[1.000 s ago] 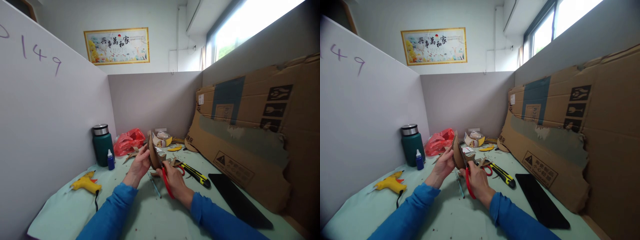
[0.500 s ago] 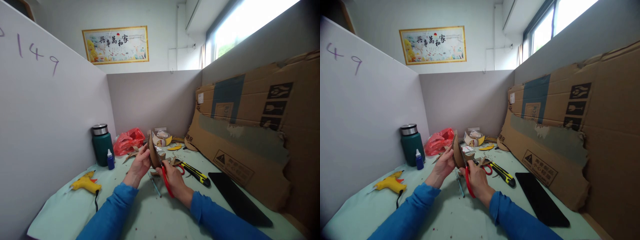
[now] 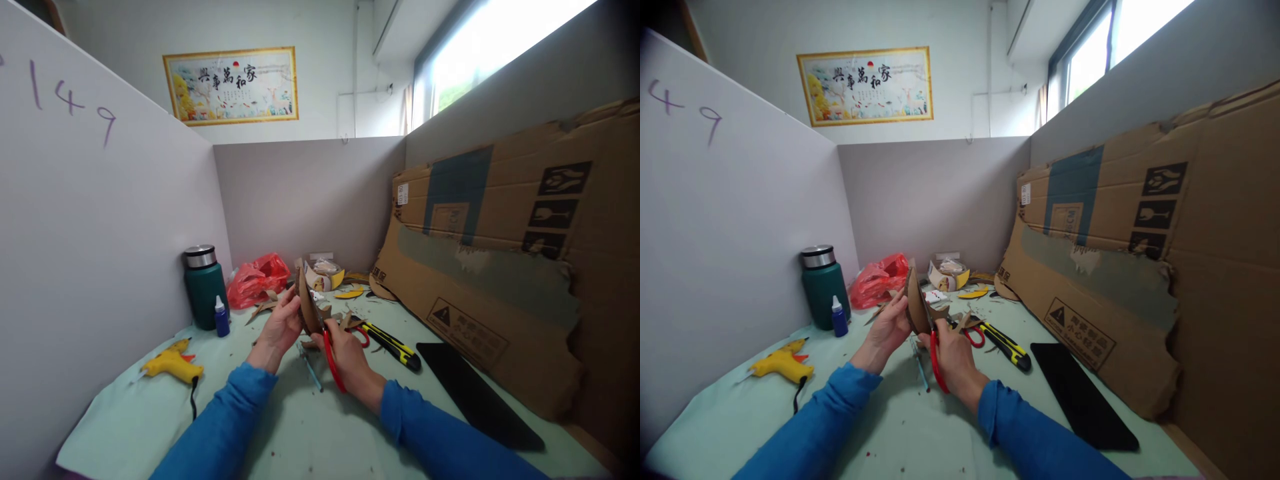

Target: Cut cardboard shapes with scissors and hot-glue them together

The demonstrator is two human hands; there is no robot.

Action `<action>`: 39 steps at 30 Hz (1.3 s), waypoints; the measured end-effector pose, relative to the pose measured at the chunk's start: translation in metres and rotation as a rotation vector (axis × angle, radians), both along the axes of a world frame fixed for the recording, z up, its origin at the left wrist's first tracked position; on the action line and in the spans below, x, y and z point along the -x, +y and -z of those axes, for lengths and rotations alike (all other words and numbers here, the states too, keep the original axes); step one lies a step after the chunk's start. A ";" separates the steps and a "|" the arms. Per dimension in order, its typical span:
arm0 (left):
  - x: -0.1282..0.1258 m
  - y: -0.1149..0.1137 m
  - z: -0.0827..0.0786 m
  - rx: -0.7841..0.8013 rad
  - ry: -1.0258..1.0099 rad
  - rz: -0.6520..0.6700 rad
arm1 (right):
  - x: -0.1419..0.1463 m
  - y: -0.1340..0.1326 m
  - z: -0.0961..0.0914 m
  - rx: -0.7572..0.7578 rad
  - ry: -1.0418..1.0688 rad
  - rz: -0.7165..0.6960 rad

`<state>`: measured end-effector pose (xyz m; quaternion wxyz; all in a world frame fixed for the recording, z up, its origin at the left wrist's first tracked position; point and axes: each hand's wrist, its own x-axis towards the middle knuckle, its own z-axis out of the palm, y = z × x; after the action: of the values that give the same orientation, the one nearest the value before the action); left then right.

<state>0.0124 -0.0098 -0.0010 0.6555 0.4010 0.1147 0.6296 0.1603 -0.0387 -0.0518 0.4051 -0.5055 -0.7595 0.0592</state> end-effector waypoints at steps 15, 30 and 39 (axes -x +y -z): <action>0.000 -0.001 0.000 -0.035 0.013 -0.002 | -0.004 -0.005 -0.003 -0.061 -0.016 -0.032; -0.002 -0.001 0.002 -0.009 0.032 -0.027 | -0.005 -0.003 -0.005 0.007 0.003 -0.043; -0.004 -0.002 0.001 0.004 0.020 -0.020 | -0.003 -0.002 -0.006 0.021 0.006 -0.034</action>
<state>0.0162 -0.0118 -0.0019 0.6489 0.4046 0.1267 0.6319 0.1636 -0.0404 -0.0461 0.4011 -0.4966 -0.7660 0.0758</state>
